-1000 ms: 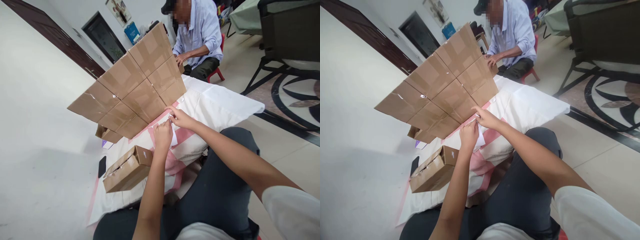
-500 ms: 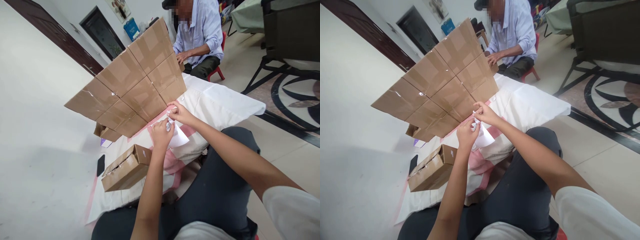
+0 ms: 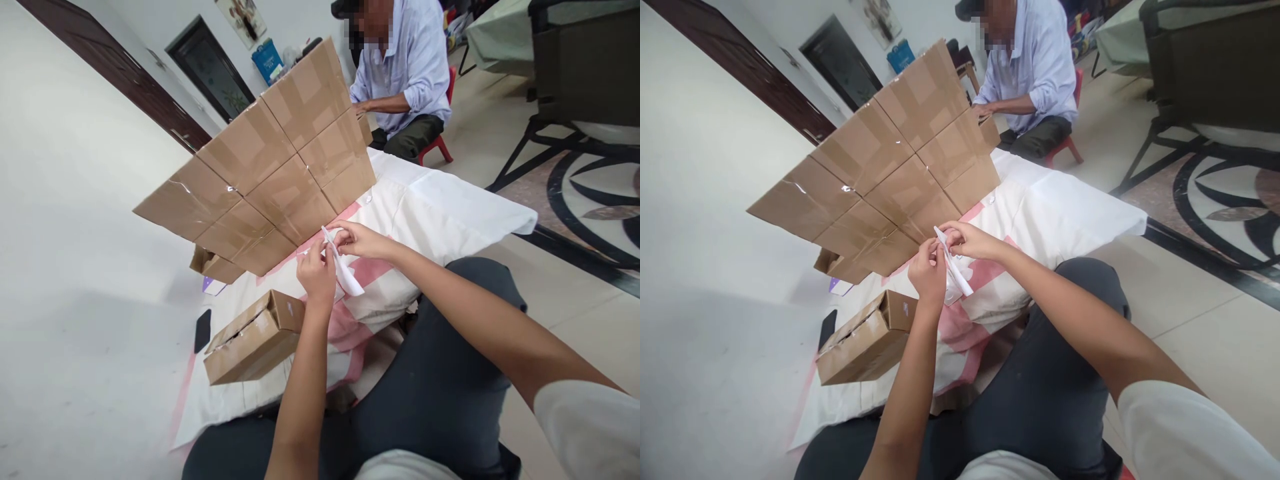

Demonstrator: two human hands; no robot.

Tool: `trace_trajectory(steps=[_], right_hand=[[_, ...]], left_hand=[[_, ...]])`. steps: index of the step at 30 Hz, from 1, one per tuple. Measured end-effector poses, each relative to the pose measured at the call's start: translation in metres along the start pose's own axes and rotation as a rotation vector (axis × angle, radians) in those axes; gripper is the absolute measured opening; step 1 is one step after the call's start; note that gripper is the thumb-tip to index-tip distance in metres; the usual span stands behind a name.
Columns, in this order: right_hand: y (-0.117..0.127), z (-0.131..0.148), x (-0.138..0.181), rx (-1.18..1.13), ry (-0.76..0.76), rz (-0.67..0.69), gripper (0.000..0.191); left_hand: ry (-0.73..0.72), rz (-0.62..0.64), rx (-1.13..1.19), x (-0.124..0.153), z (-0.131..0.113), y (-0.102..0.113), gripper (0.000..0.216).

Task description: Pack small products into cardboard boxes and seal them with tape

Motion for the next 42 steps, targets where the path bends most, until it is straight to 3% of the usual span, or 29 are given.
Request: trace_trajectory(steps=[6,14,21,29,42], right_hand=[[-0.005,-0.004,0.0,-0.022,0.033,-0.091,0.044],[-0.003,0.013,0.006,0.089,0.146,-0.157,0.031],[-0.012,0.03,0.017,0.399,0.374,-0.1,0.046],[-0.022,0.025,0.023,0.714,0.441,-0.033,0.057],[-0.022,0.031,0.025,0.673,0.502,-0.04,0.062]], left_hand=[[-0.014,-0.001,0.032,-0.001,-0.004,0.004,0.021],[-0.066,0.014,0.047,0.001,-0.009,0.007,0.027],[-0.149,0.033,-0.039,-0.002,-0.012,0.015,0.023],[-0.211,0.125,-0.173,0.0,-0.012,0.006,0.023],[-0.145,0.067,-0.084,-0.005,-0.006,0.016,0.03]])
Point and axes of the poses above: each hand's wrist, its own x-axis away from the middle knuckle, its own y-axis out of the back of the hand, z = x × y, the point moved 8 cm from there along -x, towards the middle knuckle, and after that the axes turned 13 degrees about -z, right-handed, at the moved point
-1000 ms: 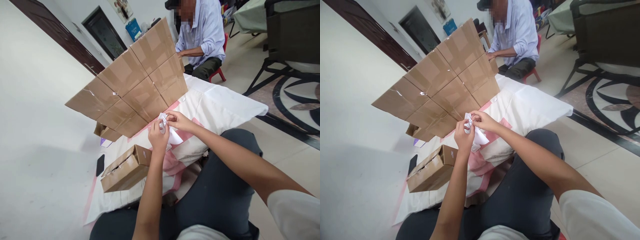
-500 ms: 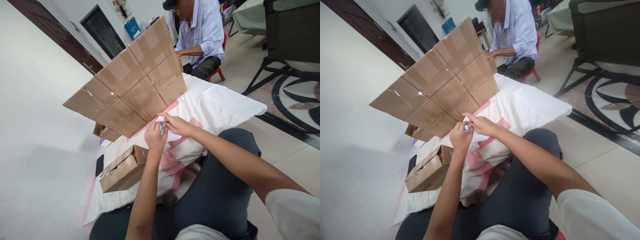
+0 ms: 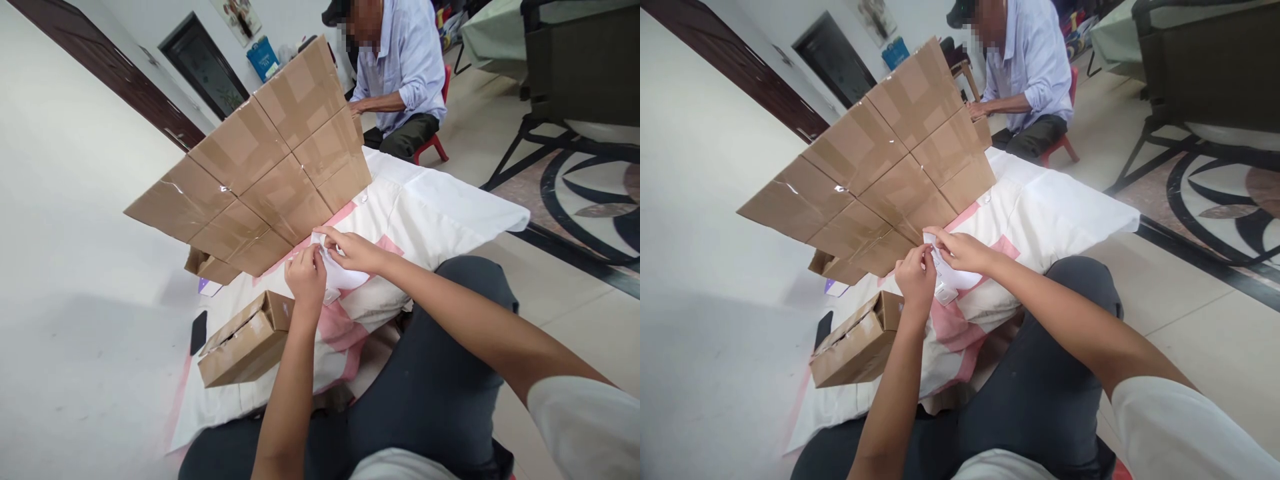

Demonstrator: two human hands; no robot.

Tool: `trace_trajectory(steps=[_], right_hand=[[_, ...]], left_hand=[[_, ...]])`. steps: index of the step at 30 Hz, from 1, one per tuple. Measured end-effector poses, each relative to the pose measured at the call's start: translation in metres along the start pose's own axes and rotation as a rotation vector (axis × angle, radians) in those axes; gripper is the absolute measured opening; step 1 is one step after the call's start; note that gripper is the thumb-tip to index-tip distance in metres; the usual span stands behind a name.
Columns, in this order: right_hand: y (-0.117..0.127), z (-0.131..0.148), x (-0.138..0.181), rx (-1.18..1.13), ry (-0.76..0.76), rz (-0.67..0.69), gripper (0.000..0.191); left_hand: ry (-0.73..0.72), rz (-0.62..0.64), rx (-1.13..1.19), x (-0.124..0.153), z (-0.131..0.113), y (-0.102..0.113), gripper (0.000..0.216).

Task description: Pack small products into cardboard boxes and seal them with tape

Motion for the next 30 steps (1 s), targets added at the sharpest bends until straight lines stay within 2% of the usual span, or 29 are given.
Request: trace_trajectory(steps=[10,16,18,22,25,26,27,28,30], right_hand=[[0.002,0.001,-0.001,-0.006,-0.007,0.008,0.062],[0.011,-0.009,-0.005,0.078,-0.069,-0.04,0.062],[0.018,-0.024,-0.007,0.173,-0.144,-0.067,0.063],[0.037,-0.062,-0.006,0.48,-0.434,-0.115,0.06],[0.05,-0.058,-0.007,0.623,-0.503,-0.234,0.046],[0.046,-0.053,-0.006,0.558,-0.524,-0.236,0.037],[0.036,-0.049,-0.003,0.425,-0.583,-0.182,0.028],[0.02,-0.047,0.004,0.243,-0.687,-0.07,0.025],[-0.022,-0.034,0.028,-0.151,-0.95,0.227,0.034]], left_hand=[[-0.034,0.029,0.012,-0.001,-0.003,0.001,0.022],[0.033,-0.071,0.036,-0.002,0.011,0.006,0.02],[0.06,-0.106,0.053,-0.001,0.02,0.01,0.021],[0.075,-0.128,0.073,0.006,0.033,0.021,0.022],[0.003,-0.14,0.041,0.018,0.027,0.032,0.019],[-0.047,-0.142,0.016,0.023,0.021,0.036,0.018],[-0.108,-0.136,-0.014,0.029,0.014,0.04,0.017],[-0.177,-0.125,-0.041,0.036,0.006,0.044,0.015],[-0.312,-0.099,-0.077,0.048,-0.009,0.051,0.01]])
Point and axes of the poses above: each hand's wrist, its own x-axis away from the middle knuckle, its own y-axis out of the back of the hand, z = x × y, the point moved 8 cm from there along -x, towards the middle knuckle, and after that the axes turned 13 degrees about -z, right-handed, at the moved point
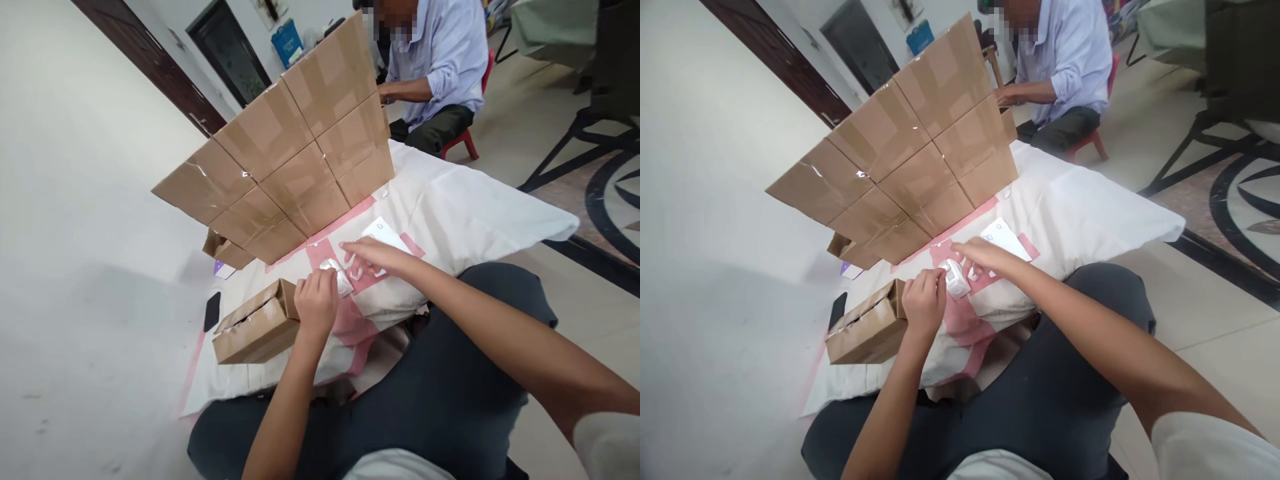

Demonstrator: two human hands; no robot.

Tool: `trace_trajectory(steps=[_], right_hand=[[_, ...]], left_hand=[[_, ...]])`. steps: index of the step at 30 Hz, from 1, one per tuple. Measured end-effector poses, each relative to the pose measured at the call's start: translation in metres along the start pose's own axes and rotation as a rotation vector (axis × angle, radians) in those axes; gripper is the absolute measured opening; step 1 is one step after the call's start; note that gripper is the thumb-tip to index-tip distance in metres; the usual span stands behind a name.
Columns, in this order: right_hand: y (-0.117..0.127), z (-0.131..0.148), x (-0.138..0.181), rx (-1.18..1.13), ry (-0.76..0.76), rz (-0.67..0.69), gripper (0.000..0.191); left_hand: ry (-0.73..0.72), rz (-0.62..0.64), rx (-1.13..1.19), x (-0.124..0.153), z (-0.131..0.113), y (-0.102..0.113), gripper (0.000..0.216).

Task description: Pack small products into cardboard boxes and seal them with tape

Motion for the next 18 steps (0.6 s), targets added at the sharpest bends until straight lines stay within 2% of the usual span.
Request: trace_trajectory(steps=[1,3,9,12,14,16,18], right_hand=[[-0.02,-0.004,0.01,-0.095,-0.101,0.168,0.034],[-0.045,-0.004,0.025,-0.235,-0.186,0.335,0.026],[-0.064,0.002,0.037,-0.341,-0.105,0.454,0.031],[-0.065,0.004,0.034,-0.34,0.01,0.423,0.028],[-0.061,0.003,0.03,-0.239,0.13,0.329,0.021],[-0.055,0.005,0.027,-0.059,0.29,0.19,0.02],[-0.051,0.011,0.029,0.133,0.442,0.084,0.022]], left_hand=[[-0.055,0.007,-0.005,0.004,-0.006,0.006,0.008],[-0.123,0.018,-0.012,0.01,-0.011,0.016,0.006],[-0.15,0.028,0.0,0.023,-0.004,0.034,0.006],[-0.114,0.074,0.068,0.031,0.004,0.034,0.008],[-0.085,0.127,0.093,0.037,0.017,0.036,0.012],[0.003,0.152,0.022,0.042,0.045,0.041,0.023],[0.146,0.2,-0.094,0.051,0.083,0.048,0.047]])
Point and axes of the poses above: each hand's wrist, its own x-axis away from the middle knuckle, its own y-axis out of the back of the hand, z = x × y, the point moved 8 cm from there along -x, towards the middle knuckle, and after that the axes turned 13 degrees about -z, right-handed, at the moved point
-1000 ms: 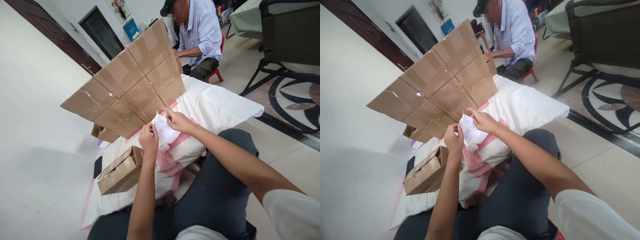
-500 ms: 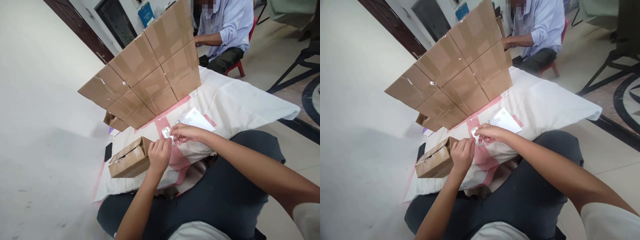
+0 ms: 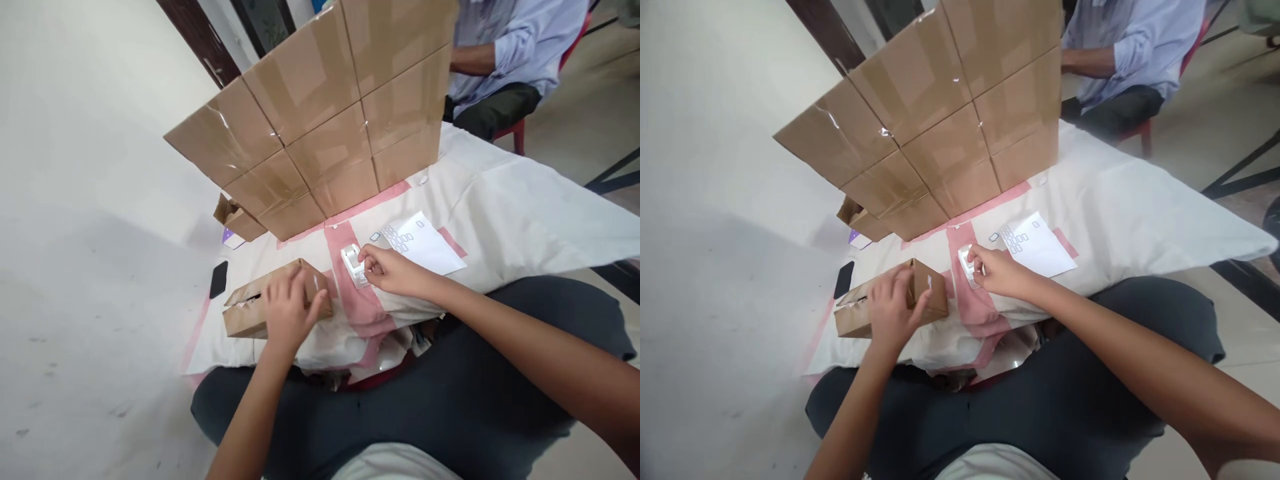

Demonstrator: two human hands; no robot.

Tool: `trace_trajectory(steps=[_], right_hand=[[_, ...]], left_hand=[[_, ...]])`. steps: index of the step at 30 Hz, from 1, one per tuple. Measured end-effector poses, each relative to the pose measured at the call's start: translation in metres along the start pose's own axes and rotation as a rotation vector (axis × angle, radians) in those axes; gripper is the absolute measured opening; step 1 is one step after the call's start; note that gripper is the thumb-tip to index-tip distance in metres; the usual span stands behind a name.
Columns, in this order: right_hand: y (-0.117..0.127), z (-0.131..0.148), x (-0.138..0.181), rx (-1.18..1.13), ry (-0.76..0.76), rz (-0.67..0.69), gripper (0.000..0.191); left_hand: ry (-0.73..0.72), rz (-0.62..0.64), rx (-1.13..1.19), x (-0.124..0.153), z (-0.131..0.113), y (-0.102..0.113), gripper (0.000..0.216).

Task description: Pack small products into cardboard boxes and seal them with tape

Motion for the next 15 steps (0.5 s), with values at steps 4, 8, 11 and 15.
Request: trace_trajectory(steps=[4,8,11,15], right_hand=[[-0.019,0.016,0.007,0.259,0.191,0.102,0.024],[-0.055,0.028,0.014,0.297,0.324,0.179,0.028],[-0.081,0.033,0.02,0.232,0.434,0.165,0.035],[-0.098,0.031,0.026,0.226,0.552,0.11,0.046]], left_hand=[[0.071,0.338,0.082,0.019,0.044,-0.011,0.071],[-0.041,0.453,0.298,0.031,0.042,-0.005,0.073],[-0.106,0.369,0.443,0.034,0.038,0.005,0.071],[-0.105,0.036,0.5,0.037,0.04,0.017,0.055]])
Point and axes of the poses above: each hand's wrist, its own x-axis away from the middle knuckle, its own y-axis out of the back of the hand, z = x × y, the point moved 8 cm from there along -x, towards the middle knuckle, and after that the axes turned 13 degrees about -z, right-handed, at the moved point
